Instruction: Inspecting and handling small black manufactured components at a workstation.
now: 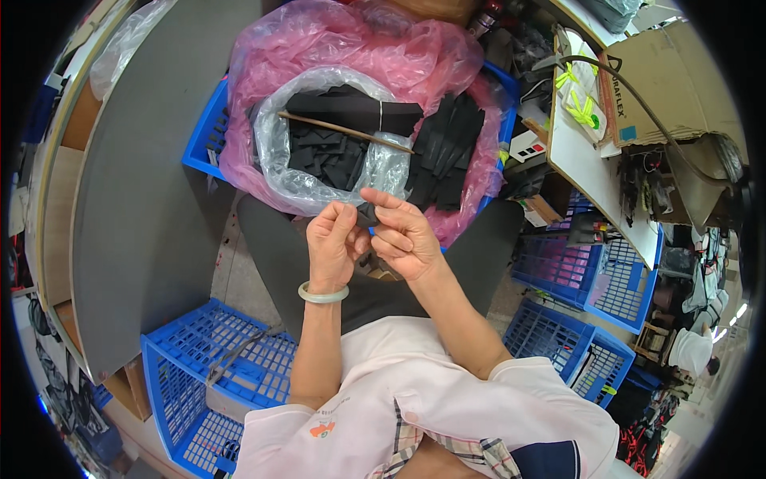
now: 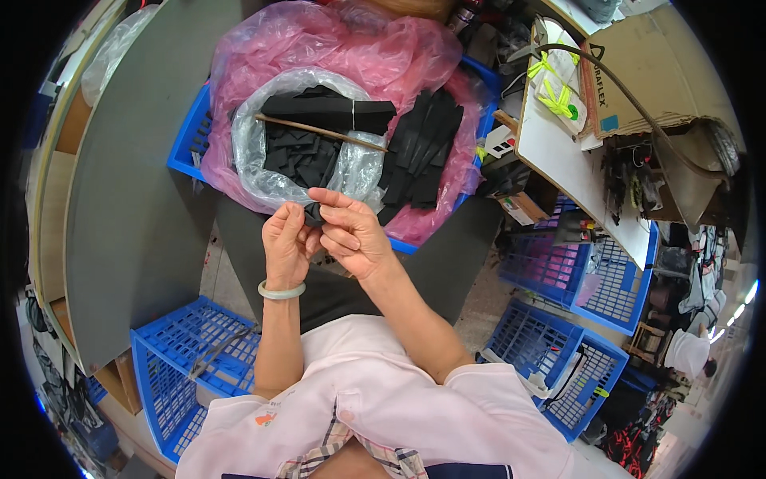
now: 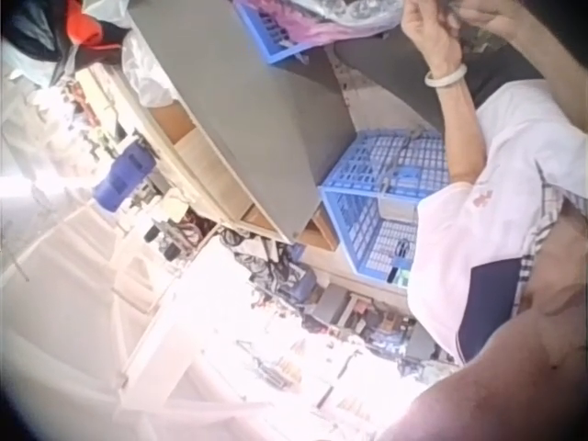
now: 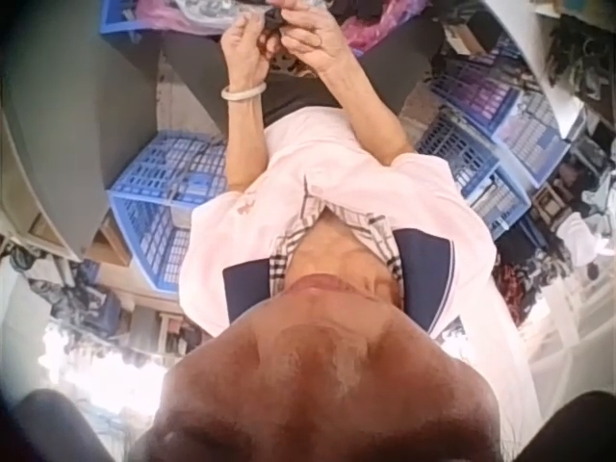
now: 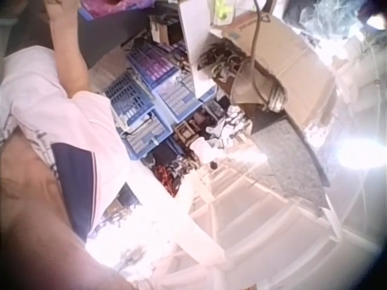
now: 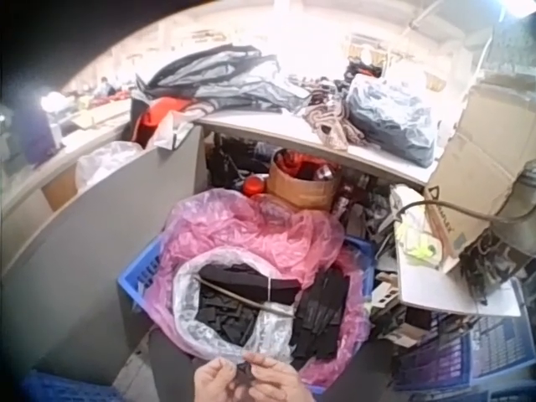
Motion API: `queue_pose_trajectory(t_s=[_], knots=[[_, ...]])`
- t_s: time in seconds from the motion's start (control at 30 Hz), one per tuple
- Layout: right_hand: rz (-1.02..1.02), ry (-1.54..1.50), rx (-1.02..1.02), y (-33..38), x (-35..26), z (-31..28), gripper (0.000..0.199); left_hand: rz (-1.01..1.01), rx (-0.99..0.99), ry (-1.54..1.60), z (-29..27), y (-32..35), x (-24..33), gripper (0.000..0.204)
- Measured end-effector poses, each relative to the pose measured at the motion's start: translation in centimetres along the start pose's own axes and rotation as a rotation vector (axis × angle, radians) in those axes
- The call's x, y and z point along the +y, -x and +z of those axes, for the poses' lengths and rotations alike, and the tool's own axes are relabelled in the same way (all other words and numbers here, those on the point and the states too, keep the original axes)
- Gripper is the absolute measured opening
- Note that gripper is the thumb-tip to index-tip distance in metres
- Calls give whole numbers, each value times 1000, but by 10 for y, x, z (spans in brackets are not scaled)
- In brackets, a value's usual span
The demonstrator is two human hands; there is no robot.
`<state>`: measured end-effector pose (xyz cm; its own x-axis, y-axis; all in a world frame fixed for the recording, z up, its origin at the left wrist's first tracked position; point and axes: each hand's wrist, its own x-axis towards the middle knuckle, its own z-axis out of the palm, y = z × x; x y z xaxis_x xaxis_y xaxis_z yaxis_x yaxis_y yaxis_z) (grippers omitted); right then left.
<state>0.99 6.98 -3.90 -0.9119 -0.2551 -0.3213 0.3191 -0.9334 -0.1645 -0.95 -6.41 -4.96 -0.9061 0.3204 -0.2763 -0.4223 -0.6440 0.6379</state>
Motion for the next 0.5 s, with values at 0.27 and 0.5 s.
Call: queue_pose_trajectory(t_s=[0.27,0.5], knots=[[-79,274,90,-2,-10,4,32,-42,-62,-67,2,-4,-1,19],[-245,607,-37,-14,-27,31,25,130,-35,-16,-15,4,11,19]])
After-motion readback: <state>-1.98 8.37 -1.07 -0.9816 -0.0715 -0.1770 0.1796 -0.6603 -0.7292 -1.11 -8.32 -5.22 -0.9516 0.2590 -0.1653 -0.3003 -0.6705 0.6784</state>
